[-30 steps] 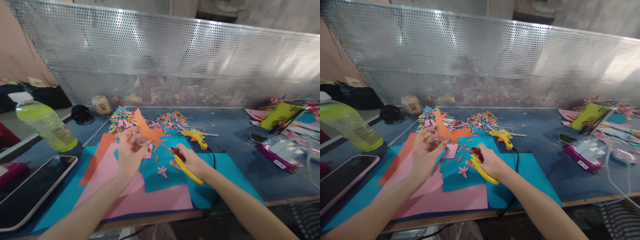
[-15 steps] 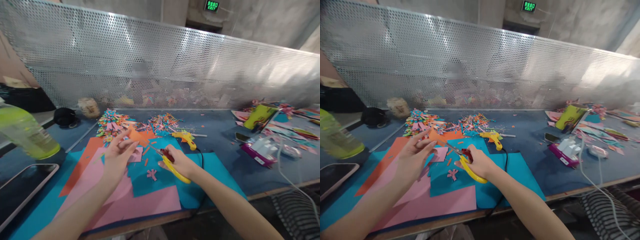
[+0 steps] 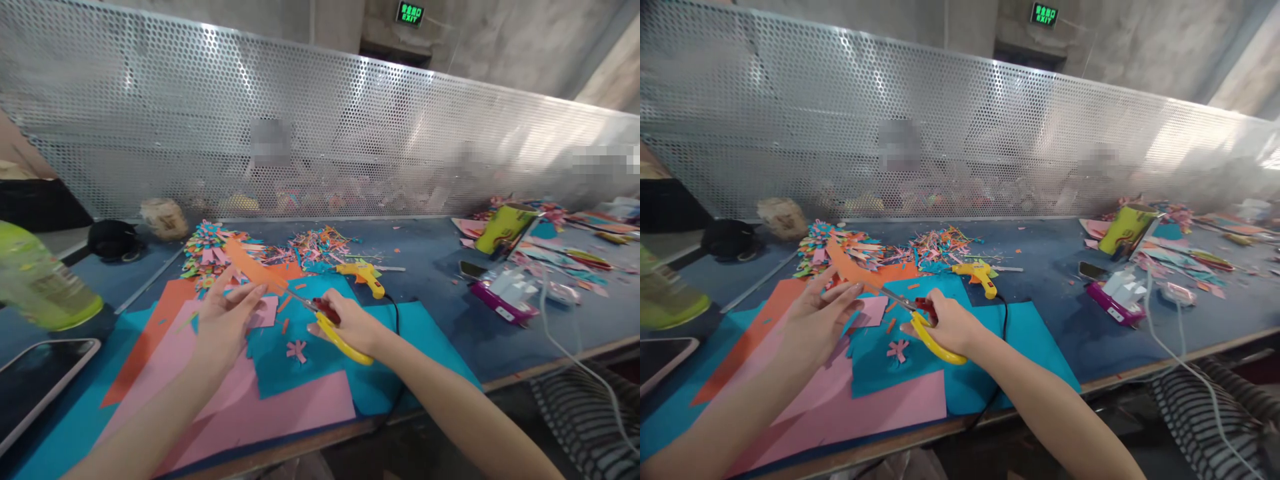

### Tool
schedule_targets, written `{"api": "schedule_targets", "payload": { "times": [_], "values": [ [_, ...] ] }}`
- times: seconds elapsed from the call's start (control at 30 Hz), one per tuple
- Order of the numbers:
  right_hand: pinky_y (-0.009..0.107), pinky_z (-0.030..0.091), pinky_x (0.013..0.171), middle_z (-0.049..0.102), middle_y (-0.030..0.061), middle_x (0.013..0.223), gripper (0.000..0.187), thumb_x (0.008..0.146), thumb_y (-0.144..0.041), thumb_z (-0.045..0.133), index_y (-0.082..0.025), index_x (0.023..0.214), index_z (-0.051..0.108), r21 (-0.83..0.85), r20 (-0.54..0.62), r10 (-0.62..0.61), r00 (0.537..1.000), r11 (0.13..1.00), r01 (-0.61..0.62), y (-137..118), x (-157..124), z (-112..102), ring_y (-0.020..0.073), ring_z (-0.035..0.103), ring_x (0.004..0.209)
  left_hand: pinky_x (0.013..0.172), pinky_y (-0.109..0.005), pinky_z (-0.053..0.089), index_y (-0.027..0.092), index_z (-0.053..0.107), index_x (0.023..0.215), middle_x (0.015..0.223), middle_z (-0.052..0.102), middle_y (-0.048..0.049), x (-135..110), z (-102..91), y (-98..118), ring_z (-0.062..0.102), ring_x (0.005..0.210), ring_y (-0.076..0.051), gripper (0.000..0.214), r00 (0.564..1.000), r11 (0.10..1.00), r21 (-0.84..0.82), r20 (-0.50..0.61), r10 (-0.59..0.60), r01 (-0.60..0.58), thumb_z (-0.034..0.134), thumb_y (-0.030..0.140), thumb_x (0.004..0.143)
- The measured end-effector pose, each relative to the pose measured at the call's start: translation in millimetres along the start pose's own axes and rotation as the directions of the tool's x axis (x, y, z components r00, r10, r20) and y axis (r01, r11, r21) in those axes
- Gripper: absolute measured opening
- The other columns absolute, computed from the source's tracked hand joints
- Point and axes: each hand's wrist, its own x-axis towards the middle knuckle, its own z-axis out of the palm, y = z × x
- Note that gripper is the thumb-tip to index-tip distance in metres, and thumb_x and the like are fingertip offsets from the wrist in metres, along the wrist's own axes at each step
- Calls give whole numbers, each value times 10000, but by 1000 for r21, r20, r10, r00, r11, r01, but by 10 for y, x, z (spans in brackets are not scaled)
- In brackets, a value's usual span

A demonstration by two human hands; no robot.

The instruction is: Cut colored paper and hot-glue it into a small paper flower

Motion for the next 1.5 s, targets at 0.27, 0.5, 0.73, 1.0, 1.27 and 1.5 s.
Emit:
{"api": "schedule_targets", "payload": {
  "times": [0.27,0.5,0.73,1.0,1.27,1.5],
  "values": [
    [219,315,486,465,-34,668,406,709,-551,540,-205,864,394,-32,3,20,1000,999,-20,-43,-4,-30,100,412,542,422,-169,460,212,560,959,638,659,44,5,9,6,568,461,-80,450,1000,1000,20,13,2,-3,731,170,545],
    [230,344,502,506,-9,726,420,703,-546,552,-200,888,403,-2,10,13,1000,1000,-13,-23,-3,-11,110,440,571,468,-187,474,184,566,787,683,640,20,-6,-16,11,580,524,-96,268,991,989,99,87,101,-109,724,232,576],
    [229,353,512,531,4,761,417,702,-538,557,-202,899,409,-10,18,28,999,1000,-28,-33,-7,-19,111,450,578,508,-208,489,186,581,772,691,641,3,0,-39,-10,595,591,-119,235,988,981,148,104,111,-126,712,279,600],
    [220,308,505,451,-41,670,366,717,-514,543,-210,789,353,-23,23,8,1000,1000,-8,-88,-20,-57,96,387,552,499,-189,444,190,566,717,635,584,33,-20,-47,18,552,523,-84,142,969,951,203,129,210,-234,672,265,659],
    [228,313,522,436,-45,659,391,719,-549,520,-209,791,342,14,50,20,999,1000,-21,-123,-32,-64,93,372,552,486,-189,420,184,542,697,635,560,35,-62,-20,75,539,507,-77,129,966,929,269,130,225,-253,645,260,684],
    [219,283,505,401,-57,639,338,722,-467,547,-207,773,338,4,54,14,998,1000,-14,-132,-32,-65,87,356,549,466,-197,412,181,523,685,611,546,35,-65,-31,79,535,499,-87,142,956,917,277,149,254,-287,645,254,683]
  ]
}}
